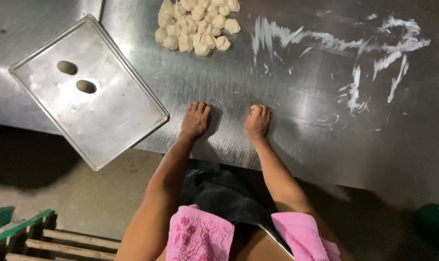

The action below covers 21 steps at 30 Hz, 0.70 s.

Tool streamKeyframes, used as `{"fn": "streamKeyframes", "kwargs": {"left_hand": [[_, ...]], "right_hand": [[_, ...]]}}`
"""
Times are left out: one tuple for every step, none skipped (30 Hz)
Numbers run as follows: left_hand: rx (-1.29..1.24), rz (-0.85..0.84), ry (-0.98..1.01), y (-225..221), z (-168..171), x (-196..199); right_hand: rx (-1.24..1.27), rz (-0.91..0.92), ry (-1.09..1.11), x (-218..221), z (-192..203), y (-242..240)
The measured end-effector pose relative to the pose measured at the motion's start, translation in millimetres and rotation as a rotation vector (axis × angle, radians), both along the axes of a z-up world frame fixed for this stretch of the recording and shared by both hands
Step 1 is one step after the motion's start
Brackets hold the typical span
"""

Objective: Rolling small pieces of bread dough into uniform balls and placing them on a baking tray.

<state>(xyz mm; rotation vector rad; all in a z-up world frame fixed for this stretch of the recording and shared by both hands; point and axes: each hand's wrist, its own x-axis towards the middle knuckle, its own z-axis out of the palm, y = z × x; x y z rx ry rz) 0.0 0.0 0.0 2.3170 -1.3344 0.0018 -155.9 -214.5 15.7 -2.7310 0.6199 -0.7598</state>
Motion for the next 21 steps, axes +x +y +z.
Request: {"fn": "streamKeyframes", "kwargs": {"left_hand": [[0.001, 0.005, 0.0, 0, 2, 0], [0.01, 0.003, 0.022, 1, 3, 0], [0.016, -0.002, 0.045, 0, 5, 0], [0.015, 0.001, 0.045, 0, 2, 0], [0.005, -0.002, 0.022, 0, -1, 0], [-0.005, -0.004, 0.0, 0, -4, 0], [-0.005, 0.002, 0.0, 0, -3, 1], [0.012, -0.008, 0.018, 1, -1, 2], [0.029, -0.017, 0.036, 1, 0, 2], [0.028, -0.011, 0.037, 1, -1, 2], [0.023, -0.016, 0.044, 1, -2, 2], [0.019, -0.02, 0.05, 2, -3, 1], [0.02, -0.016, 0.054, 2, -1, 1], [-0.001, -0.01, 0.029, 2, 1, 1], [-0.021, -0.005, 0.002, 2, 3, 1], [-0.021, -0.002, 0.005, 2, 2, 0], [-0.012, -0.01, 0.014, 2, 2, 1], [-0.003, -0.017, 0.024, 2, 2, 1], [-0.002, -0.014, 0.027, 2, 4, 3], [-0.009, -0.01, 0.026, 2, 5, 4], [-0.013, -0.008, 0.032, 3, 6, 2]], "right_hand": [[0.001, 0.005, 0.0, 0, 0, 0], [0.002, 0.005, 0.003, 0, -1, 1], [0.001, 0.003, 0.006, -1, -1, 0], [0.0, 0.007, 0.006, -2, -3, 0], [0.014, -0.004, 0.03, -3, -5, 0], [0.029, -0.015, 0.054, -3, -7, -1], [0.029, -0.009, 0.054, -3, -5, 0], [0.028, -0.012, 0.056, -2, -4, 1], [0.028, -0.014, 0.058, -2, -3, 2], [0.027, -0.008, 0.059, -2, -4, 1], [0.018, -0.005, 0.046, -2, -5, 0], [0.009, -0.003, 0.034, -1, -6, -1], [0.01, 0.001, 0.038, -1, -5, 0], [-0.005, 0.005, 0.03, 0, -5, 0], [-0.02, 0.008, 0.021, 0, -4, 0], [-0.02, 0.011, 0.024, -2, -6, 0], [-0.016, 0.0, 0.028, -1, -8, -1], [-0.013, -0.01, 0.031, 0, -10, -2], [-0.011, -0.007, 0.034, 2, -7, -1], [-0.019, -0.002, 0.027, 3, -4, -1], [-0.025, 0.001, 0.026, 1, -1, 1]]}}
